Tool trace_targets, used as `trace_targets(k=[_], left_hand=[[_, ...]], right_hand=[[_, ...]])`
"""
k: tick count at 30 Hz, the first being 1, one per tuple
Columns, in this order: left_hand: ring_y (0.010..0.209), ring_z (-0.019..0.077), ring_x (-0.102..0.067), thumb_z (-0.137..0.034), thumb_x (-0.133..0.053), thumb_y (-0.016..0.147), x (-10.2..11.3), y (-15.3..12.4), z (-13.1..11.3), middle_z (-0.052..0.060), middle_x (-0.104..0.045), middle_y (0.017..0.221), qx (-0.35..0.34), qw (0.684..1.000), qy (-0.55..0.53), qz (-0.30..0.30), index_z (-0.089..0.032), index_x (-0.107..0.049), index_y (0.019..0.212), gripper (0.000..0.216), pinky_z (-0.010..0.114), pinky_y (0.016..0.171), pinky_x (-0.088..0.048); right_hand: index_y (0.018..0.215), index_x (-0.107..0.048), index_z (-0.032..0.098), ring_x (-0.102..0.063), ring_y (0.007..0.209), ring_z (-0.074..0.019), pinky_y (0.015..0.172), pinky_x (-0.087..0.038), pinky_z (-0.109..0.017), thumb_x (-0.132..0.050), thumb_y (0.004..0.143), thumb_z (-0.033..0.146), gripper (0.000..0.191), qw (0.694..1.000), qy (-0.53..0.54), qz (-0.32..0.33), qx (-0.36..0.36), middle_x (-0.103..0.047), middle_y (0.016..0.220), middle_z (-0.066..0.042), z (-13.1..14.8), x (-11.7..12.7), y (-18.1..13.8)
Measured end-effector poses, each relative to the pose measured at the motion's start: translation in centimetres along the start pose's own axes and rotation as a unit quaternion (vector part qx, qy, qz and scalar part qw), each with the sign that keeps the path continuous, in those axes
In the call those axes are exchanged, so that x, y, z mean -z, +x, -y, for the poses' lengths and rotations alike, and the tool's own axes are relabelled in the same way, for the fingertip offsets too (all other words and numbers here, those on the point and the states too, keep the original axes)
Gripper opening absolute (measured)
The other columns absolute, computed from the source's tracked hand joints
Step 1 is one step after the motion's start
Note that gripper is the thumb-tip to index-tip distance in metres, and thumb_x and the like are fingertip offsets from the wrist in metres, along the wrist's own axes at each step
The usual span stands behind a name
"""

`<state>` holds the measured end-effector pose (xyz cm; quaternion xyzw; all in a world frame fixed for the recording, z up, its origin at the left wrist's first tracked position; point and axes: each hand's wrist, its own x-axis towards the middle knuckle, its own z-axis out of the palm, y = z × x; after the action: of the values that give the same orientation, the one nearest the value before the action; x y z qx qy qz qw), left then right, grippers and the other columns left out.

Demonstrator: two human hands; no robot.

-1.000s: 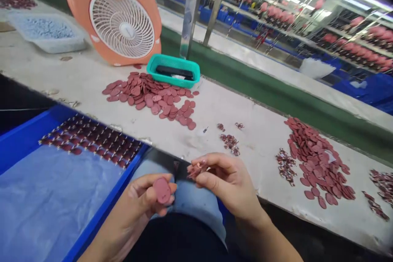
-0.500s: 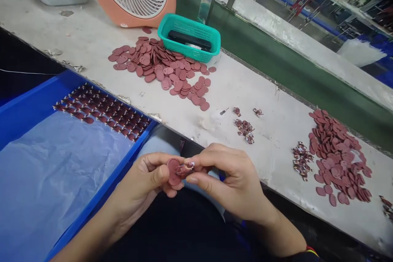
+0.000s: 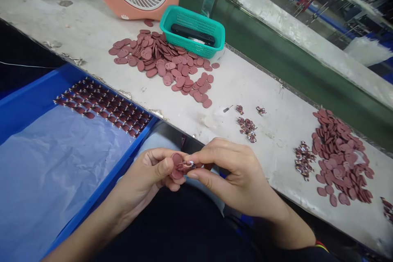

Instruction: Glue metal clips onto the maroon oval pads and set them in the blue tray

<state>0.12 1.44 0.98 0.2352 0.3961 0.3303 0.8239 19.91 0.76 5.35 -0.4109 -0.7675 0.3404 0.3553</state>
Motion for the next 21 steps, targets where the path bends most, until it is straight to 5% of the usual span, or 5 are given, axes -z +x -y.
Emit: trace_targets(k=[21], left_hand=[[0.052,0.0063,-0.056,-0.055,-0.086,0.064,0.35,0.22,0.4,-0.001,-0.063,0.062,0.009,1.0,-0.02,0.021,-0.017,-0.077,0.063,0.039,0.013,0.05,-0.051]], right_hand=[[0.1,-0.073,0.012,-0.065,0.07,-0.0114,0.069,-0.053,-0.023,-0.073,0.088,0.017,0.013,1.0,0.017,0.017,-0.003,-0.073,0.08,-0.004,-0.25,0.07,0.38]])
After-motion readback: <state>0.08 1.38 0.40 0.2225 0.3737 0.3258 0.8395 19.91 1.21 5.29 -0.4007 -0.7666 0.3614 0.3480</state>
